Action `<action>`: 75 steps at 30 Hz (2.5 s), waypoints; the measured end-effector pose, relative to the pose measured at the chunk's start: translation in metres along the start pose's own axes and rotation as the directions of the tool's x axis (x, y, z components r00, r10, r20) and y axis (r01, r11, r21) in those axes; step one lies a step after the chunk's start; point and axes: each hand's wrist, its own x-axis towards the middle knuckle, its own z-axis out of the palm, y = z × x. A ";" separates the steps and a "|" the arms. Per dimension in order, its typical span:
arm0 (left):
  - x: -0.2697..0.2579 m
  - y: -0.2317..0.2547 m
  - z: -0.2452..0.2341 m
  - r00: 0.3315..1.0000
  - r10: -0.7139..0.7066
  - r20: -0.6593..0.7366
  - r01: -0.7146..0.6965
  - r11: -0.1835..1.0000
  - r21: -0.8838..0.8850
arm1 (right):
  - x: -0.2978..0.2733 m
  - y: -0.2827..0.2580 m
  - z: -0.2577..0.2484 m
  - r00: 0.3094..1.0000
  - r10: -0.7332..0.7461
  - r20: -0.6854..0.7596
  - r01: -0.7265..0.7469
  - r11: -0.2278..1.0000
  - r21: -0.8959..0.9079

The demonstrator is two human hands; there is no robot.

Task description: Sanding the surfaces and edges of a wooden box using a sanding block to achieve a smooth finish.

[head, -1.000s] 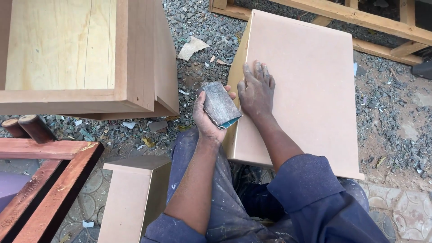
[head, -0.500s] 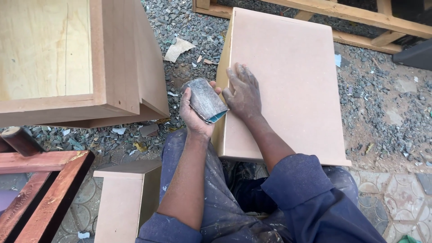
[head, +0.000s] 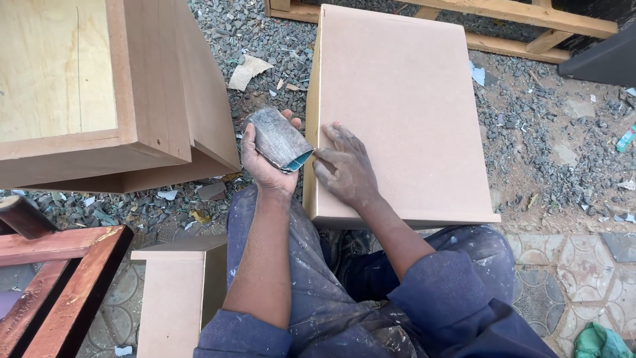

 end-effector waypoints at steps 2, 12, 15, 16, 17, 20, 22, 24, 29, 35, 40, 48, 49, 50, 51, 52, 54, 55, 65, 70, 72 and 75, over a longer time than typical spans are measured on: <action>-0.001 0.001 0.003 1.000 0.001 -0.004 -0.001 1.000 0.000 | -0.003 0.002 0.001 0.998 -0.046 -0.039 0.047 0.998 0.033; -0.001 0.002 0.004 1.000 0.014 -0.011 -0.013 0.998 0.053 | 0.039 -0.007 -0.007 0.984 0.140 0.109 -0.119 0.977 -0.177; 0.000 0.000 0.002 1.000 0.008 -0.022 -0.006 0.997 0.080 | 0.057 -0.007 -0.004 0.979 0.184 0.086 -0.168 0.972 -0.166; 0.000 -0.001 0.002 1.000 0.002 -0.018 0.000 0.997 0.081 | 0.062 -0.005 -0.002 0.978 0.190 0.081 -0.175 0.971 -0.166; 0.000 -0.002 0.003 1.000 0.019 -0.018 -0.017 0.994 0.110 | 0.066 -0.004 0.001 0.980 0.192 0.058 -0.181 0.971 -0.154; 0.002 0.000 0.000 0.999 0.041 -0.018 -0.038 0.990 0.136 | 0.069 -0.001 0.005 0.983 0.183 0.025 -0.178 0.975 -0.132; 0.003 0.001 -0.003 0.999 0.046 -0.018 -0.043 0.990 0.133 | 0.067 0.001 0.008 0.985 0.172 0.015 -0.169 0.978 -0.121; 0.004 0.001 -0.006 0.998 0.070 -0.005 -0.069 0.987 0.145 | 0.065 0.003 0.010 0.992 0.121 0.021 -0.118 0.987 -0.110; 0.000 0.002 -0.002 0.992 0.123 -0.018 -0.117 0.973 0.199 | 0.037 -0.014 -0.004 0.990 0.127 0.065 -0.123 0.990 -0.072; 0.001 0.012 0.000 0.983 0.179 -0.047 -0.164 0.961 0.223 | 0.020 -0.021 -0.007 0.985 0.147 0.095 -0.138 0.986 -0.092; 0.002 0.005 0.003 0.979 0.184 -0.089 -0.155 0.952 0.265 | 0.050 0.004 0.001 0.996 0.080 0.042 -0.076 0.993 -0.089; -0.007 -0.031 0.019 0.993 -0.069 -0.097 0.113 0.294 0.949 | 0.098 0.072 -0.013 0.956 0.030 -0.290 -0.021 0.999 0.032; 0.001 -0.036 0.022 0.994 -0.065 -0.093 0.108 0.296 0.949 | 0.101 0.070 -0.016 0.956 0.025 -0.293 -0.017 0.999 0.031; 0.006 -0.042 0.024 0.994 -0.048 -0.094 0.096 0.043 0.994 | 0.100 0.070 -0.018 0.969 0.021 -0.247 -0.019 1.000 0.012; 0.012 -0.048 0.025 0.995 -0.033 -0.091 0.082 -0.213 0.973 | 0.099 0.069 -0.020 0.979 0.019 -0.201 -0.020 1.000 -0.006; 0.031 -0.054 0.025 0.995 -0.024 -0.095 0.088 -0.209 0.974 | 0.099 0.068 -0.017 0.981 0.009 -0.196 -0.011 1.000 -0.007; 0.070 -0.064 0.023 0.994 -0.049 -0.100 0.070 -0.424 0.903 | 0.100 0.068 -0.010 0.978 0.005 -0.207 -0.021 0.997 -0.075; 0.095 -0.067 0.028 0.994 -0.041 -0.101 0.075 -0.422 0.904 | 0.102 0.069 -0.010 0.979 -0.004 -0.204 -0.012 0.997 -0.075; 0.290 -0.107 0.038 0.997 0.016 0.075 -0.060 -0.453 0.889 | 0.103 0.065 -0.019 0.989 0.021 -0.146 -0.028 0.999 -0.044; 0.190 -0.073 0.061 0.988 -0.146 0.042 -0.071 -0.200 0.977 | 0.102 0.068 -0.016 0.989 0.027 -0.143 -0.036 0.997 -0.063; 0.144 -0.062 0.054 0.977 -0.204 0.067 -0.146 -0.406 0.902 | 0.102 0.070 -0.012 0.988 0.014 -0.156 -0.022 0.998 -0.053; 0.081 -0.049 0.066 0.973 -0.229 -0.003 -0.102 -0.445 0.890 | 0.098 0.062 -0.025 0.989 0.131 -0.072 -0.125 0.989 0.077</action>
